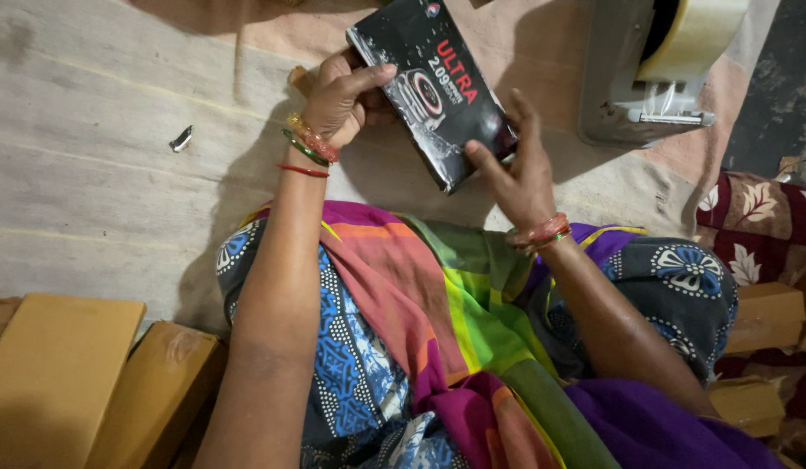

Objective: The person sits on the floor and packs smartwatch boxes into small cardboard boxes. She places each watch box inside, closes the flaps, and seals the box with clear packing tape using a tape dispenser. She repeats this process for several boxes.

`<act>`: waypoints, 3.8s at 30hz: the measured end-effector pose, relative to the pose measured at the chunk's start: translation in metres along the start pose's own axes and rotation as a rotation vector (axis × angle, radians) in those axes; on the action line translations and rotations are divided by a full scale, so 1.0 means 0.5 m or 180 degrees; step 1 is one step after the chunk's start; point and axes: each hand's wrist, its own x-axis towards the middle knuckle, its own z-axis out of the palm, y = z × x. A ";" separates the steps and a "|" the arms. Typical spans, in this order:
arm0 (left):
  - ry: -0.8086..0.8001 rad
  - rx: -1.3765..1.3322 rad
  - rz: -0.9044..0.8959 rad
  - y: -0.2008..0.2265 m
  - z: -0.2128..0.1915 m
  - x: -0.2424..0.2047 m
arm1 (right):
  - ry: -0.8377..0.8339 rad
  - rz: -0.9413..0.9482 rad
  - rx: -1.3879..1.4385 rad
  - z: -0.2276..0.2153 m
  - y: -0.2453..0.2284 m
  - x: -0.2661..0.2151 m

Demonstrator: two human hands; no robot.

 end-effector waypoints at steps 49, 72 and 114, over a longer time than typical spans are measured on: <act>0.0667 0.1910 0.0758 -0.098 -0.067 0.056 | 0.0161 -0.0073 0.0847 0.001 0.108 0.015; 0.2440 0.5645 0.1850 -0.159 0.051 0.006 | 0.1469 -0.1174 -0.2038 0.009 0.166 -0.005; 0.0794 0.5933 0.0847 -0.159 0.156 -0.064 | -0.1027 -0.1635 -0.3064 -0.030 0.091 0.052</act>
